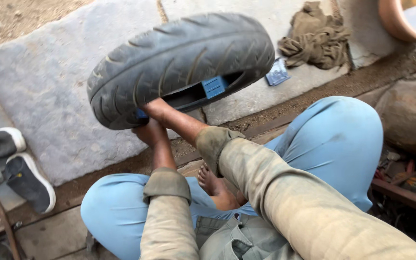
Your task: The person sits on the ground and cleans the inner surface of a motorcycle tire with a cloth. They then apply a blue rectangular patch to the inside of the tire and use a metal tool to press and smooth the patch firmly into place.
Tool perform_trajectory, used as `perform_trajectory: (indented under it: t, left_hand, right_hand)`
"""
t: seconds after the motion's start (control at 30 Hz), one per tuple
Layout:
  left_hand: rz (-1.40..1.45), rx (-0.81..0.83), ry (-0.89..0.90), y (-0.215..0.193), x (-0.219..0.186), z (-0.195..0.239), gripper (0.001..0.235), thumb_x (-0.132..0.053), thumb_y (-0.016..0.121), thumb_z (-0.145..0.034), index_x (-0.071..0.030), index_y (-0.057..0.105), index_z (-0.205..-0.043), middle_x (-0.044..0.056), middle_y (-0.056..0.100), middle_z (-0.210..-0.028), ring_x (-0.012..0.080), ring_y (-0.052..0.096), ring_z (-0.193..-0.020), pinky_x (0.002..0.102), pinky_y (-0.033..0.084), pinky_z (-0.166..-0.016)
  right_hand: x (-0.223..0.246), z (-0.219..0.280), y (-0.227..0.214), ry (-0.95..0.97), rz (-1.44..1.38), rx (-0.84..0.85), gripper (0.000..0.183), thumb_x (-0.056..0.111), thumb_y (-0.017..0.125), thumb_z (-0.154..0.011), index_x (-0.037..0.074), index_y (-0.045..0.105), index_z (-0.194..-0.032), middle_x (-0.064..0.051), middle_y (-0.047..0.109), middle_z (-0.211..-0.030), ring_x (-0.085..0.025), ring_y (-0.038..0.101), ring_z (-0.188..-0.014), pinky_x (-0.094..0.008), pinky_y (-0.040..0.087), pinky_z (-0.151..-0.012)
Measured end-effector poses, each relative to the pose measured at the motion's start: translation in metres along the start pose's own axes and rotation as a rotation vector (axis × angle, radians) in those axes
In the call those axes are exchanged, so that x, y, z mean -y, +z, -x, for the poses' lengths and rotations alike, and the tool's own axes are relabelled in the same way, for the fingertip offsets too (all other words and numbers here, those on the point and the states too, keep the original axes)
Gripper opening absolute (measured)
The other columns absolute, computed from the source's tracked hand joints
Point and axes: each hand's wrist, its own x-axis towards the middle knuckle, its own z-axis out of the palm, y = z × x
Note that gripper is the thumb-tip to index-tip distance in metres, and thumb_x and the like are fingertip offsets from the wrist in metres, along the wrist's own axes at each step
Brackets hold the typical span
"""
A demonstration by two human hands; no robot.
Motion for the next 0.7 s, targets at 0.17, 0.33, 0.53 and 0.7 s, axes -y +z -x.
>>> perform_trajectory:
  t: [0.17, 0.33, 0.53, 0.7]
  left_hand:
    - [0.112, -0.074, -0.068, 0.005, 0.001, -0.006, 0.067, -0.050, 0.083, -0.078, 0.006, 0.062, -0.110, 0.025, 0.075, -0.108, 0.0338, 0.076, -0.099, 0.044, 0.060, -0.082]
    - [0.425, -0.023, -0.323, 0.017, 0.012, -0.021, 0.057, -0.033, 0.085, -0.067, 0.001, 0.066, -0.108, 0.015, 0.074, -0.107, 0.0296, 0.075, -0.092, 0.044, 0.059, -0.078]
    - [0.785, 0.064, -0.630, 0.036, 0.065, -0.039, 0.050, -0.020, 0.071, -0.074, 0.001, 0.059, -0.118, 0.014, 0.065, -0.119, 0.0315, 0.067, -0.105, 0.057, 0.060, -0.084]
    - [0.724, 0.030, -0.680, 0.042, 0.078, -0.042, 0.053, -0.025, 0.069, -0.079, -0.001, 0.057, -0.124, 0.014, 0.061, -0.125, 0.0314, 0.064, -0.111, 0.060, 0.061, -0.089]
  right_hand:
    - [0.055, 0.007, -0.017, -0.121, 0.316, 0.156, 0.051, 0.044, 0.055, -0.098, 0.006, 0.069, -0.129, -0.013, 0.070, -0.130, -0.027, 0.066, -0.121, -0.038, 0.051, -0.102]
    - [0.115, 0.087, -0.039, -0.078, 0.685, -0.055, 0.051, 0.052, 0.057, -0.096, 0.006, 0.076, -0.102, -0.019, 0.074, -0.102, -0.037, 0.069, -0.101, -0.047, 0.052, -0.086]
    - [0.056, 0.135, -0.158, 0.271, 0.918, 0.218, 0.047, 0.051, 0.063, -0.094, 0.006, 0.077, -0.100, -0.018, 0.076, -0.099, -0.033, 0.072, -0.091, -0.049, 0.054, -0.083]
    - [-0.016, 0.146, -0.308, 0.663, 0.951, 0.028, 0.029, 0.030, 0.069, -0.089, 0.016, 0.078, -0.114, -0.013, 0.079, -0.106, -0.030, 0.077, -0.089, -0.044, 0.060, -0.083]
